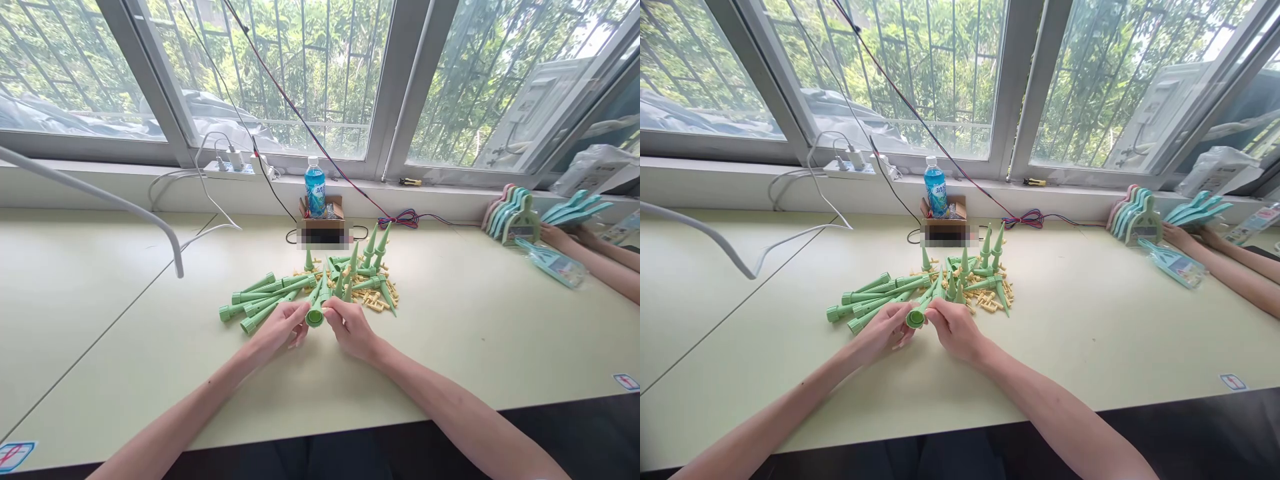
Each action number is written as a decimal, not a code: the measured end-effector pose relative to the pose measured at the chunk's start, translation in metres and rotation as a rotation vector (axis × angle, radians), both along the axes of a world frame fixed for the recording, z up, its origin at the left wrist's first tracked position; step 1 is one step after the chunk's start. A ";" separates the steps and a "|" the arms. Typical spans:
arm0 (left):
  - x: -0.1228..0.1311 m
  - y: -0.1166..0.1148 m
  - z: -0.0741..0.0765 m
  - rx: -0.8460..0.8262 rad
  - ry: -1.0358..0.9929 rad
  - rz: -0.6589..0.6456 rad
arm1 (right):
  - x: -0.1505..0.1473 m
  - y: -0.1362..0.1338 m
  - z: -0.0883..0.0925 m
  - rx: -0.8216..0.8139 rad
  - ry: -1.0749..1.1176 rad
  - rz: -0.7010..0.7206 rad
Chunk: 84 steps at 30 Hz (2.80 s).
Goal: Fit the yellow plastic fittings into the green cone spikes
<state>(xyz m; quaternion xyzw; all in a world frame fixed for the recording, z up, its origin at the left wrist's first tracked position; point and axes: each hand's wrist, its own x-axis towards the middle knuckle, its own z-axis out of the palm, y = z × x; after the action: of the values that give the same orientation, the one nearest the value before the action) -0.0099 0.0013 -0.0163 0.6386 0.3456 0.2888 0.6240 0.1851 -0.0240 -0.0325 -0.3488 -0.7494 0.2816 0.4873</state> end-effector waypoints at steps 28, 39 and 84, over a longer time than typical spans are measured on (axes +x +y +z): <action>0.009 -0.003 0.003 0.252 0.056 0.107 | -0.002 0.007 -0.008 -0.154 -0.035 -0.065; 0.006 -0.001 0.002 0.211 0.071 0.058 | -0.002 0.001 -0.001 -0.092 -0.127 -0.010; 0.000 0.005 -0.005 0.085 0.112 -0.051 | -0.003 0.002 -0.001 0.188 -0.408 -0.120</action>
<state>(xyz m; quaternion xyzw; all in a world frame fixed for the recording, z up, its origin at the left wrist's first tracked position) -0.0095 0.0063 -0.0215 0.6882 0.3512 0.2511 0.5831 0.1817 -0.0221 -0.0339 -0.3955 -0.8332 0.1050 0.3720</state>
